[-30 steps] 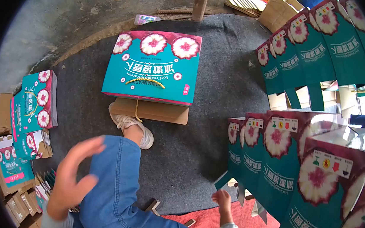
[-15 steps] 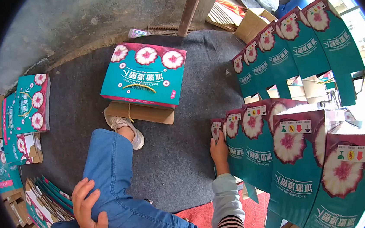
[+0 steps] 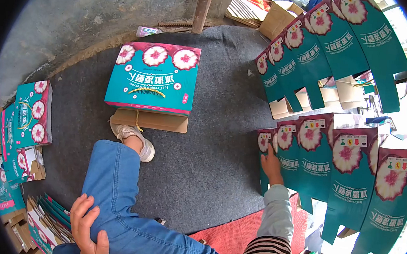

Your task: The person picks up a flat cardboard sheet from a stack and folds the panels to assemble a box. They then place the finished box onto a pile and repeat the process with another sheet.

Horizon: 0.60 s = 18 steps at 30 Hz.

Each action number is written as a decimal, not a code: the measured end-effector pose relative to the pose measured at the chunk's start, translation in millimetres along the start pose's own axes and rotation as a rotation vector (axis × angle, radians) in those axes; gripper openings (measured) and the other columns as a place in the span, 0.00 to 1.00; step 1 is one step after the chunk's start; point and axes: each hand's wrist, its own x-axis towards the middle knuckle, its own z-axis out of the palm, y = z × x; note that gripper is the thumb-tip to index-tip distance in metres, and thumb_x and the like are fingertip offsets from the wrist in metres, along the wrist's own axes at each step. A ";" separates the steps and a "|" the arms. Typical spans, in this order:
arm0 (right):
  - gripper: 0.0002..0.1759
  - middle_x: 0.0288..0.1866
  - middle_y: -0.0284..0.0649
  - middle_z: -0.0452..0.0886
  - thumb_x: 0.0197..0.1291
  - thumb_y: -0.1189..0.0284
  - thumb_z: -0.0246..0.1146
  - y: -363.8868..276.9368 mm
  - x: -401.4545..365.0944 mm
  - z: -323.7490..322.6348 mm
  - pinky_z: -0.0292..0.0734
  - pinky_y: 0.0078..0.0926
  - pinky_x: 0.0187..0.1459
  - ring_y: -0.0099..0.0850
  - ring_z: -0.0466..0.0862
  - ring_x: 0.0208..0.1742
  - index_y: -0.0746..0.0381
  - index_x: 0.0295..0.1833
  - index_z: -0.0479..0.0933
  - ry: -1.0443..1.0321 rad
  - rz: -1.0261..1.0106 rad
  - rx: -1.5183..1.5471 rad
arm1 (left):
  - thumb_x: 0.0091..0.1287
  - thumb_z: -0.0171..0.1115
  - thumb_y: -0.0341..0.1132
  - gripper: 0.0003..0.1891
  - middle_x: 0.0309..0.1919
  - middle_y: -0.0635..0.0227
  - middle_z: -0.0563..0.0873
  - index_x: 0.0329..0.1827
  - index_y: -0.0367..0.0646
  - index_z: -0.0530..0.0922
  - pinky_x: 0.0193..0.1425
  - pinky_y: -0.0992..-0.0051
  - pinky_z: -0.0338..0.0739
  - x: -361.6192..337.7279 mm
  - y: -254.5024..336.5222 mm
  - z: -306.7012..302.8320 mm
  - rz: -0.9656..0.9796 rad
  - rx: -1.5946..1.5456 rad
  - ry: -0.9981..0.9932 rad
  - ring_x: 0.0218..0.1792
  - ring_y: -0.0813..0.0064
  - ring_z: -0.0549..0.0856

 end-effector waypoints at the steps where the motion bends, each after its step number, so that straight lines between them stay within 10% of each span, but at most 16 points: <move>1: 0.38 0.37 0.47 0.85 0.61 0.69 0.61 8.2 2.7 -1.6 0.78 0.41 0.42 0.45 0.85 0.37 0.54 0.75 0.54 0.003 -0.003 -0.001 | 0.67 0.53 0.38 0.19 0.55 0.47 0.79 0.52 0.31 0.78 0.63 0.53 0.69 0.4 0.5 0.0 -0.002 0.003 -0.001 0.57 0.44 0.76; 18: 0.32 0.60 0.54 0.75 0.61 0.62 0.61 48.9 5.1 -25.1 0.73 0.37 0.58 0.48 0.78 0.58 0.64 0.69 0.65 -0.026 0.070 -0.116 | 0.70 0.51 0.44 0.24 0.61 0.45 0.74 0.60 0.33 0.74 0.65 0.50 0.66 -8.8 -9.3 3.3 0.034 -0.043 -0.036 0.63 0.43 0.72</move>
